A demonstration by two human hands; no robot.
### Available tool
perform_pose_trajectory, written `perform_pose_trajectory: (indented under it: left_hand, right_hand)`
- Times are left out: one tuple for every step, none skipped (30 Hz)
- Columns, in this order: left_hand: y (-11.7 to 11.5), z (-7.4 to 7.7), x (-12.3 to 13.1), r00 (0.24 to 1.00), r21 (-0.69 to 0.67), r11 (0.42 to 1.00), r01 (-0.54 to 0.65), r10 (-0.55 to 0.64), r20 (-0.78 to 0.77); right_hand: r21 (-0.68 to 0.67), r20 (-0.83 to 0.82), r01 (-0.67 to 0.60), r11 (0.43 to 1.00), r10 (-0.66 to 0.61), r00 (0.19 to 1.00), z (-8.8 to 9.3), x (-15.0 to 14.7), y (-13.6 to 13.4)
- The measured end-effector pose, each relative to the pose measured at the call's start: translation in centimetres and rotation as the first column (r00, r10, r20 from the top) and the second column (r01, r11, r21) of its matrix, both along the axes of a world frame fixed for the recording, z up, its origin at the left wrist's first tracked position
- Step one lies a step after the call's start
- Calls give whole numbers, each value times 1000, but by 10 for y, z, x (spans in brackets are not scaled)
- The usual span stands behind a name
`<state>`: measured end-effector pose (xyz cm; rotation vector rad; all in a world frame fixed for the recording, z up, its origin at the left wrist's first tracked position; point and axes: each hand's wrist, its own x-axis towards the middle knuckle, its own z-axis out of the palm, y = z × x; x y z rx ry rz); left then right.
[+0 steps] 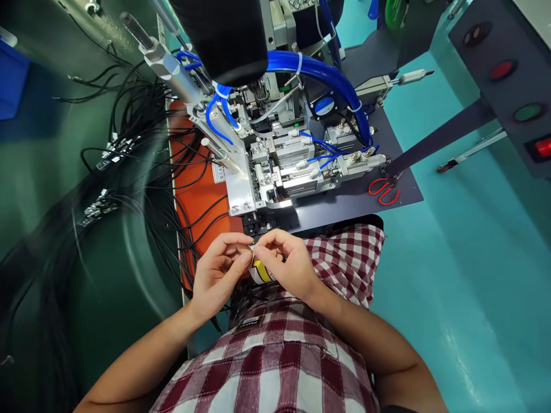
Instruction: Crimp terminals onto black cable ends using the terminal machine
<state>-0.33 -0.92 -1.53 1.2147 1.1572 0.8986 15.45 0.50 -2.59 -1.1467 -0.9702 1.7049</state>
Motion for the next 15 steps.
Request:
perform_pose_trajectory:
  left_hand:
    - [0,0,0,1000,7,1000,-6,6,1]
    - [0,0,0,1000,18,1000,-15,15,-1]
    - [0,0,0,1000,32,999,-26,26,-2]
    - [0,1,0,999,45,998,-36,37,-2]
    - [1,1,0,999,57,997,-43,43,1]
    - [1,2,0,999,67,997,-44,44,8]
    - [1,2,0,999,72,997,-41,40,16]
    - [2,2,0,999,75,997,-36,34,26]
    - [2,2,0,999,78,997,-31,28,36]
    - [1,2,0,999,79,996,-28,24,42]
    - [1,1,0,999,78,997,-29,26,47]
    - [1,1,-1,998,70,997,-35,31,52]
    - [0,1,-1,997,57,997,-47,44,58]
    - [0,0,-1,996,43,997,-62,59,65]
    - [0,0,-1,994,29,997,-77,75,74]
  right_hand:
    - [-10,-10,7,1000,-7,1000,0,-1,0]
    - [-25,-25,10,1000,-11,1000,0,-1,0]
    - [-42,-44,11,999,-13,999,-1,-2,-1]
    - [-58,-63,9,998,-12,998,-1,-2,-1]
    - [-69,-76,7,998,-12,997,-1,-2,-1]
    - [-77,-83,6,997,-12,996,-1,-2,-1]
    - [-80,-88,2,997,-9,996,-1,-2,-1]
    - [-78,-90,-2,997,-5,996,-1,-1,-1]
    - [-76,-90,-5,997,-2,996,-1,-1,-1]
    - [-73,-86,-8,997,2,996,-1,0,-1]
    - [-67,-79,-9,998,4,997,0,0,-1]
    - [-54,-63,-9,999,6,998,0,-1,-2]
    - [-33,-38,-3,999,2,999,0,-2,-3]
    - [-4,-9,6,1000,-6,1000,0,-4,-4]
    - [31,21,17,999,-18,1000,0,-6,-6]
